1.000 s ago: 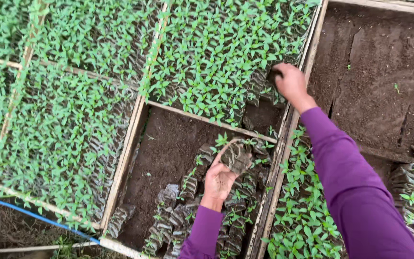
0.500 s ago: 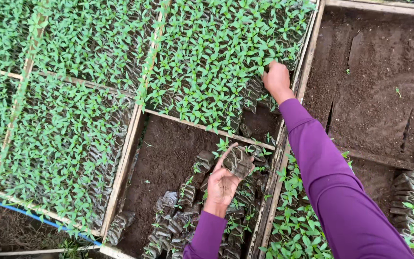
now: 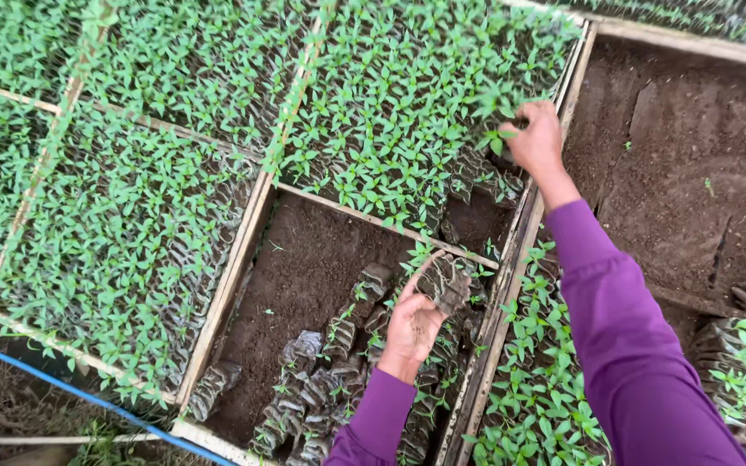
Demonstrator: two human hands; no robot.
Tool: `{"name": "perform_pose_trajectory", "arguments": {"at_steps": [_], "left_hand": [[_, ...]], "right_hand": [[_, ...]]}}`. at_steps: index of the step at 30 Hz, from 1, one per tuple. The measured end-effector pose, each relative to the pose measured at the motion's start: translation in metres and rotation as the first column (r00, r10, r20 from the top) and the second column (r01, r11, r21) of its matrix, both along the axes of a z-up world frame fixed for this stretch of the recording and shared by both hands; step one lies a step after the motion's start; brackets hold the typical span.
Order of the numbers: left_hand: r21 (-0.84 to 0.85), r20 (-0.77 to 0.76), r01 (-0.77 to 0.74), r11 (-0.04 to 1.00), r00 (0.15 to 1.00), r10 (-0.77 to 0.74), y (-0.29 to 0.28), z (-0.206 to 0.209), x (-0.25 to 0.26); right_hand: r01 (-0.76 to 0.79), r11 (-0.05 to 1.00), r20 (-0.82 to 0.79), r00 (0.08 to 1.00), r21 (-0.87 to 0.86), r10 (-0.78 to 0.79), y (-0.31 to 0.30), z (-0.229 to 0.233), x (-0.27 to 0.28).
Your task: The person picks up small seedlings wrapped in plastic from a densely packed tray and places them into an adjacent tray filled with soil. The person handles the seedlings by hand, moving them in batches and arranging them in rows within the new tray.
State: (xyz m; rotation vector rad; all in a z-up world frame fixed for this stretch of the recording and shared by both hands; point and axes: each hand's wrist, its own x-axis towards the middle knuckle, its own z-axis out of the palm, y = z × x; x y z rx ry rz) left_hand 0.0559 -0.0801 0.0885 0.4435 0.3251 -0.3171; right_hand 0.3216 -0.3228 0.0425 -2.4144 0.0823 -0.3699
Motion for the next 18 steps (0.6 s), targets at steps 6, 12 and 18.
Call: {"name": "perform_pose_trajectory", "arguments": {"at_steps": [6, 12, 18], "left_hand": [[0.093, 0.014, -0.001, 0.996, 1.000, -0.001, 0.001, -0.004, -0.005], [0.139, 0.057, 0.152, 0.979, 0.985, -0.161, 0.005, 0.006, -0.035], [0.188, 0.073, 0.205, 0.961, 0.972, -0.222, 0.010, -0.003, -0.076]], "right_hand": [[-0.074, 0.991, -0.167, 0.982, 0.111, 0.092, 0.000, 0.054, -0.116], [-0.123, 0.984, -0.232, 0.961, 0.126, 0.150, 0.068, 0.144, -0.258], [-0.090, 0.995, -0.301, 0.949, 0.034, 0.096, 0.074, 0.142, -0.318]]}}
